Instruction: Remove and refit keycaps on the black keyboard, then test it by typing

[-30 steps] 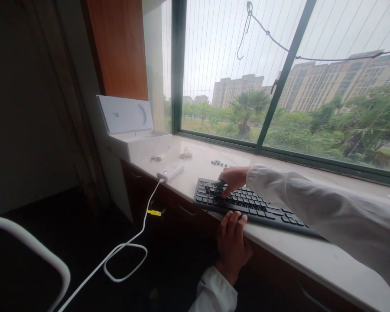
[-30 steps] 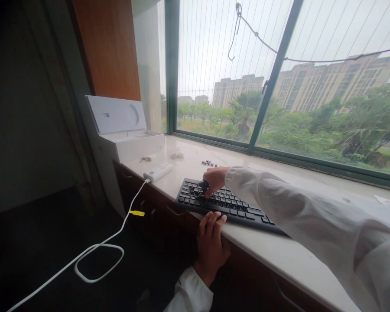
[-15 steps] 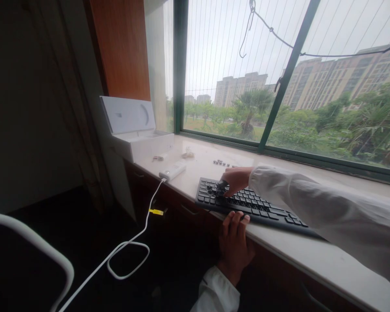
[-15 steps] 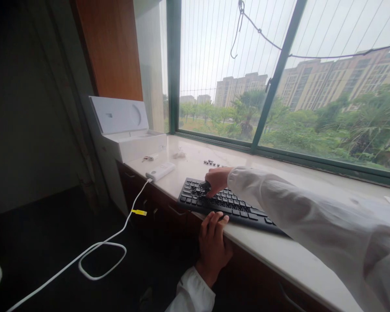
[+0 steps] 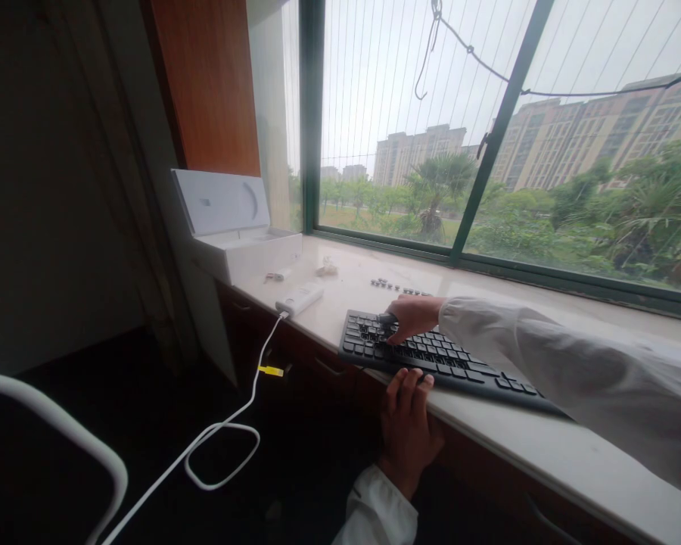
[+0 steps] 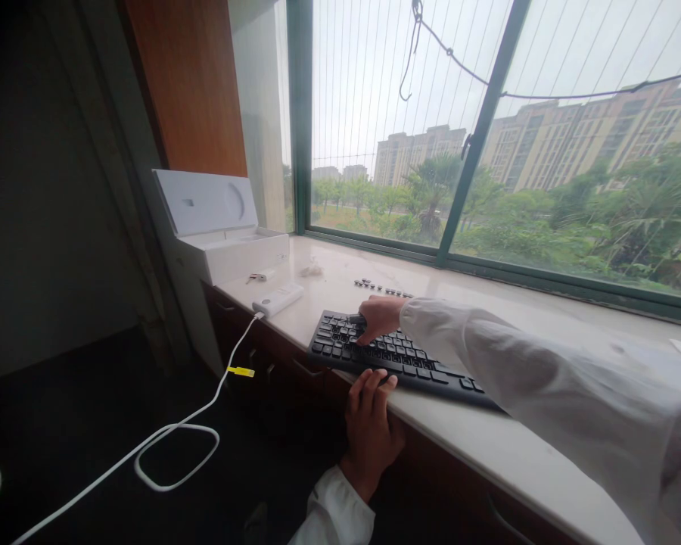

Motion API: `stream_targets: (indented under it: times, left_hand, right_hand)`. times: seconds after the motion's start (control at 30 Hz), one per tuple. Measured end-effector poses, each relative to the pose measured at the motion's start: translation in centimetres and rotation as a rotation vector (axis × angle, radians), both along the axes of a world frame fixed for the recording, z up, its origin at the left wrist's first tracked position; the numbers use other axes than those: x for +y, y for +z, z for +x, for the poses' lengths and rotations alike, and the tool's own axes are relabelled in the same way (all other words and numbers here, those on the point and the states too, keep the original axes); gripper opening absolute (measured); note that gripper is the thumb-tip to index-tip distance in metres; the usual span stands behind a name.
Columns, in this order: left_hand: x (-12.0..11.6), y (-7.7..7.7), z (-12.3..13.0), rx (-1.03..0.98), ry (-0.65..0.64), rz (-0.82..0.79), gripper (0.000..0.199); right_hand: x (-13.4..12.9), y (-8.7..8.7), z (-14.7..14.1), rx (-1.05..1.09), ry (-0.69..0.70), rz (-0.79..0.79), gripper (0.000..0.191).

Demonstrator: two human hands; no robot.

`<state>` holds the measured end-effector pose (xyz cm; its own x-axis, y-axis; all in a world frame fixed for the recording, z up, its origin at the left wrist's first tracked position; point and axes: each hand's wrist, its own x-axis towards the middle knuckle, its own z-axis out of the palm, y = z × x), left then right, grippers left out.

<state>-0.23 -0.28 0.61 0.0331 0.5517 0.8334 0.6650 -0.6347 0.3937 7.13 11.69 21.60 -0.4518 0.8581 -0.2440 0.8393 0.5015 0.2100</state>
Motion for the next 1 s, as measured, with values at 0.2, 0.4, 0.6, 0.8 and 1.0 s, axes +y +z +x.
stream_targets:
  times: [0.2,0.4,0.6,0.8,1.0]
  left_hand:
    - [0.0,-0.2,0.0,0.02,0.01,-0.03,0.05]
    - [-0.1,-0.1,0.0,-0.001,-0.025,-0.031,0.05]
    - [-0.1,0.0,0.0,0.018,-0.007,-0.02,0.045]
    - [-0.1,-0.1,-0.1,0.06,0.002,-0.029,0.046]
    - [-0.2,0.1,-0.1,0.031,-0.017,-0.036,0.048]
  right_hand:
    - [-0.3,-0.1,0.2,0.022,0.005,-0.005,0.06]
    - [-0.4,-0.2,-0.3,-0.016,0.028,0.014,0.052]
    - [-0.3,0.0,-1.0,-0.059,0.026,0.021,0.051]
    - [0.2,0.2,-0.7,-0.066,0.027,-0.005,0.054]
    - [-0.1,0.4,-0.9,-0.057,-0.017,-0.012,0.059]
